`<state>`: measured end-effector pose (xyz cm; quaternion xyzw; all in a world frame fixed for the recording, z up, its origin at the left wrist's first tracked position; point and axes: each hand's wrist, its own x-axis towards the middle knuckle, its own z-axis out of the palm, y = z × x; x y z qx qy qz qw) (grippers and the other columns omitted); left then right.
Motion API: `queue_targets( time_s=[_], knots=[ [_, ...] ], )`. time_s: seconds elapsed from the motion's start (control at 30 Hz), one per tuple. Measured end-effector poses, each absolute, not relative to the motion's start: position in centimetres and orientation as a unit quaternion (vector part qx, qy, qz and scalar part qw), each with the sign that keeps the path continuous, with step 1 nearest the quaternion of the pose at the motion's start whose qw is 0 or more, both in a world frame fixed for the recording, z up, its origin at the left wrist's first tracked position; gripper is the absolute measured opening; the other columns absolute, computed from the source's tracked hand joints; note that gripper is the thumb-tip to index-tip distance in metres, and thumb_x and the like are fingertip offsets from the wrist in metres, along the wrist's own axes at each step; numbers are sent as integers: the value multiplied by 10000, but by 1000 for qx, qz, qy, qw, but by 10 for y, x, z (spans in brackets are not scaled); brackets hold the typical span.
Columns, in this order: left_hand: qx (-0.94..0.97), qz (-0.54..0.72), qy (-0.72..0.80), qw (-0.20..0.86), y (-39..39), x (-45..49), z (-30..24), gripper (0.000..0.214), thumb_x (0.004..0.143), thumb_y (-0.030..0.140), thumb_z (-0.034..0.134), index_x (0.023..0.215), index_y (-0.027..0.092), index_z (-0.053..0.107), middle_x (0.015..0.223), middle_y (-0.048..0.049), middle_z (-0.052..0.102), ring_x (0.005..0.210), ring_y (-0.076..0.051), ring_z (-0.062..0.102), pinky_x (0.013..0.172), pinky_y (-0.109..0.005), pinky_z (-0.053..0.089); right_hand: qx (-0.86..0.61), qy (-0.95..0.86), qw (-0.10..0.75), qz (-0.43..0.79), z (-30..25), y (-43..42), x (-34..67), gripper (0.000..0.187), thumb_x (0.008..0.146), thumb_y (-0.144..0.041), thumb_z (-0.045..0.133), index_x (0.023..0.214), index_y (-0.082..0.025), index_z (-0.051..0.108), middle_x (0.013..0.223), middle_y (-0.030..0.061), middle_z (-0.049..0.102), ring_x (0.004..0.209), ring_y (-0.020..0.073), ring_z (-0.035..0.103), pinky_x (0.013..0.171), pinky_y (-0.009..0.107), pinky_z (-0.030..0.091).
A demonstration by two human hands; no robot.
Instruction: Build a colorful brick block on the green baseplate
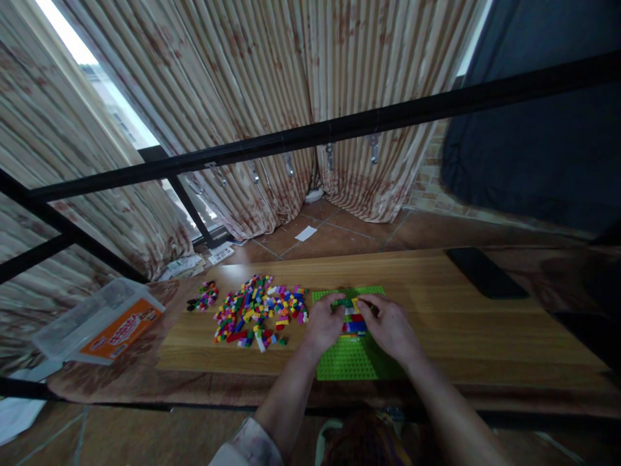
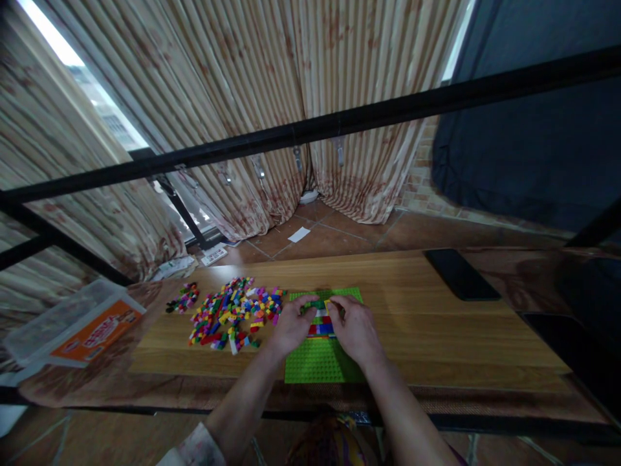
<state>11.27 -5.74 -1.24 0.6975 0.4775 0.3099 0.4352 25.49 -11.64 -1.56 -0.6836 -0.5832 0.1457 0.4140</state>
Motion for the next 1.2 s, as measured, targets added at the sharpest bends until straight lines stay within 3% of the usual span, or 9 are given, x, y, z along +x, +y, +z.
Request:
queue_targets(
  time_s=[0.27,0.43,0.67,0.97,1.2],
  knots=[
    [715,308,463,423,-53,114,-14,301,803,158,510,1020,183,717,980,-56,732,897,-197,657,884,-327,485,-679,-554,438,202,-18,-113,258,297,840,-328,484,997,-187,692,947,75,731,809,200,667,759,337,499],
    [719,296,459,430,-44,122,-11,252,817,226,531,949,200,744,923,-35,745,858,-191,664,838,-297,494,-680,-538,442,229,-21,-112,260,284,823,-345,511,979,-207,703,878,50,737,698,182,648,689,331,498],
    [713,264,472,447,-35,133,-10,161,722,216,633,812,198,766,726,-3,731,673,-158,634,671,-250,491,-644,-513,489,286,-30,-106,265,248,770,-347,574,915,-206,716,831,42,732,790,202,654,738,346,506],
    [682,243,504,471,-30,139,-9,158,650,158,652,757,174,766,622,2,689,556,-112,554,539,-203,433,-636,-483,504,328,-41,-100,269,273,720,-370,624,903,-185,703,720,20,692,624,158,597,623,298,478],
    [666,260,496,493,-30,140,-6,110,591,115,671,640,183,741,538,31,649,523,-101,535,544,-199,450,-629,-458,524,348,-44,-101,265,319,710,-424,638,898,-174,699,654,2,671,553,142,571,525,261,445]
  ],
)
